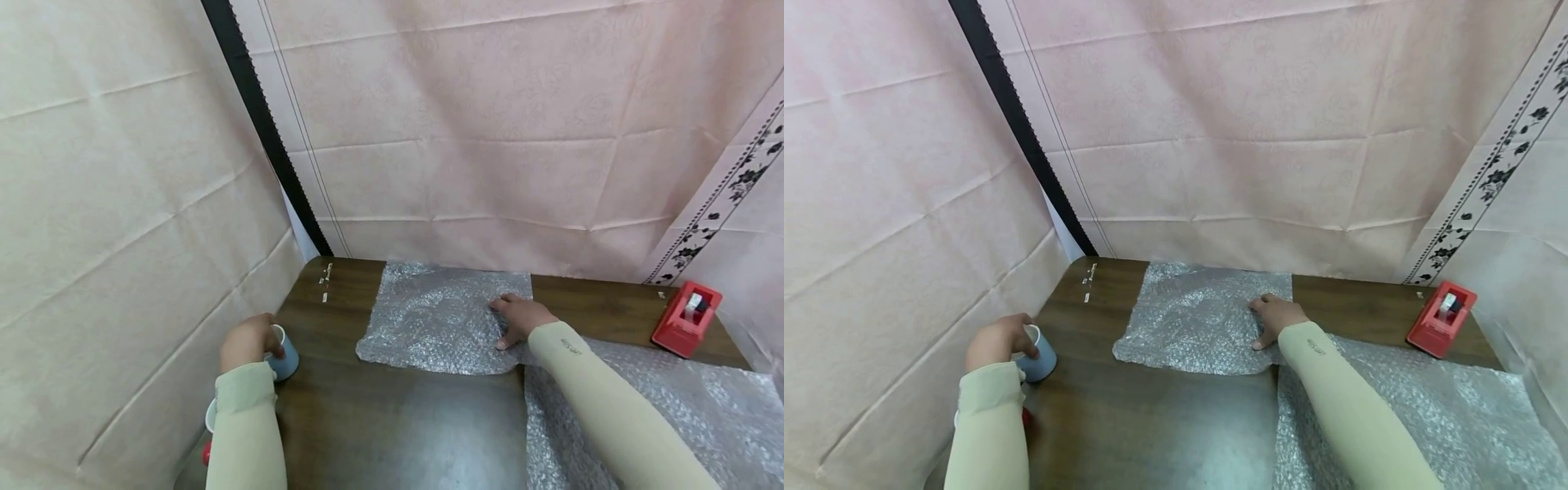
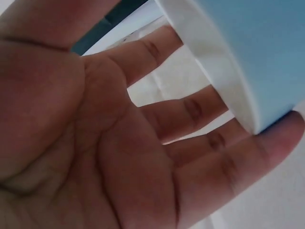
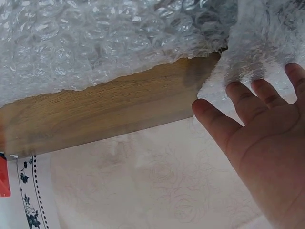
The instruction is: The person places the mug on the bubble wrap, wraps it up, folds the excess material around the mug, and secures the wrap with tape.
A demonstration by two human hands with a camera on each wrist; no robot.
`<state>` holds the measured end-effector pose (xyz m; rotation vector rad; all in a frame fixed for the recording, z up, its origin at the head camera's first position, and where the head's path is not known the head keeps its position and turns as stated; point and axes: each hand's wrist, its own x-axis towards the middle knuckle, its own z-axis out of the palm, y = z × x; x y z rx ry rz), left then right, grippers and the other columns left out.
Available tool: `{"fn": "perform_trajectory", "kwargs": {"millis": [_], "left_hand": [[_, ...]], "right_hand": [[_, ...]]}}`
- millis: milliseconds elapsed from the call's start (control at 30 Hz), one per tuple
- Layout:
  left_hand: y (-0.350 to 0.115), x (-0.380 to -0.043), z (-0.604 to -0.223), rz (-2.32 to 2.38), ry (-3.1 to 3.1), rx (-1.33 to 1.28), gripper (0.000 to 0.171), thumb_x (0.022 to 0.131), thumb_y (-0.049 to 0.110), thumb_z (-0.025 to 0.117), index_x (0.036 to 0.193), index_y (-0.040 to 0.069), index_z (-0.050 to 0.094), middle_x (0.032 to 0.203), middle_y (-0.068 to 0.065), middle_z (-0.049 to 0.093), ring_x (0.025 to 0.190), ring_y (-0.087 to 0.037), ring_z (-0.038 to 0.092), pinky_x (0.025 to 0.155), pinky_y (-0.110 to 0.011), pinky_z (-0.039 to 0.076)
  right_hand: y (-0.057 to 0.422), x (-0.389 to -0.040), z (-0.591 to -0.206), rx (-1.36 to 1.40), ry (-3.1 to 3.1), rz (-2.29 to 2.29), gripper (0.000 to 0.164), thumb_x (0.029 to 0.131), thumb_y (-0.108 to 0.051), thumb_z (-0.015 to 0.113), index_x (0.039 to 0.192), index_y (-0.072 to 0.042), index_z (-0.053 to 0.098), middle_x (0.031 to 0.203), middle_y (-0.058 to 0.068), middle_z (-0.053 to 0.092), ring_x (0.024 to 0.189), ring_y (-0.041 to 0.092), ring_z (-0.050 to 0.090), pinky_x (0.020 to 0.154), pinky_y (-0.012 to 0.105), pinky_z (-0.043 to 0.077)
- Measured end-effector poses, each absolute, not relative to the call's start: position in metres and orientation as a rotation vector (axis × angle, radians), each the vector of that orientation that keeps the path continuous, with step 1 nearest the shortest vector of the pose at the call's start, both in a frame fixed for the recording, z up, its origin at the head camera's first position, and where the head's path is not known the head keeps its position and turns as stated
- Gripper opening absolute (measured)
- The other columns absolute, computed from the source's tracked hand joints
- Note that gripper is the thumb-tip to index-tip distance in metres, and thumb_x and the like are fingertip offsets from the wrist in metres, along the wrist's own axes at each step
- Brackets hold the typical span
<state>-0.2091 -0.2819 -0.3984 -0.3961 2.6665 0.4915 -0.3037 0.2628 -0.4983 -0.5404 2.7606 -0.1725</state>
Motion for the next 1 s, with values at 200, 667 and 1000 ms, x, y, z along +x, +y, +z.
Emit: {"fn": "perform_trajectory", "kwargs": {"millis": [200, 667, 1000], "left_hand": [[-0.268, -0.214, -0.39, 0.522, 2.709, -0.292, 0.078, 0.087, 0.016, 0.093, 0.157, 0.006, 0.061, 0.145, -0.028, 0.067, 0.119, -0.042, 0.065, 0.095, -0.057, 0.059], [-0.155, -0.257, -0.386, 0.679, 2.93, 0.297, 0.078, 0.087, 0.022, 0.097, 0.158, 0.022, 0.065, 0.137, -0.013, 0.078, 0.118, -0.032, 0.072, 0.101, -0.056, 0.063], [-0.064, -0.301, -0.414, 0.624, 3.02, 0.558, 0.084, 0.088, 0.033, 0.098, 0.163, 0.019, 0.062, 0.133, -0.007, 0.08, 0.106, -0.025, 0.072, 0.093, -0.046, 0.064]], "right_hand": [[0.261, -0.302, -0.497, -0.525, 2.759, -0.172, 0.104, 0.087, -0.042, 0.098, 0.171, -0.006, 0.048, 0.178, 0.033, 0.039, 0.158, 0.06, 0.049, 0.119, 0.072, 0.053], [0.261, -0.302, -0.499, -0.552, 2.783, -0.179, 0.103, 0.087, -0.04, 0.098, 0.169, -0.004, 0.049, 0.175, 0.035, 0.042, 0.155, 0.06, 0.052, 0.115, 0.073, 0.055], [0.255, -0.292, -0.49, -0.542, 2.804, -0.178, 0.1, 0.085, -0.038, 0.099, 0.167, -0.005, 0.053, 0.173, 0.033, 0.047, 0.152, 0.058, 0.055, 0.115, 0.073, 0.055]]}}
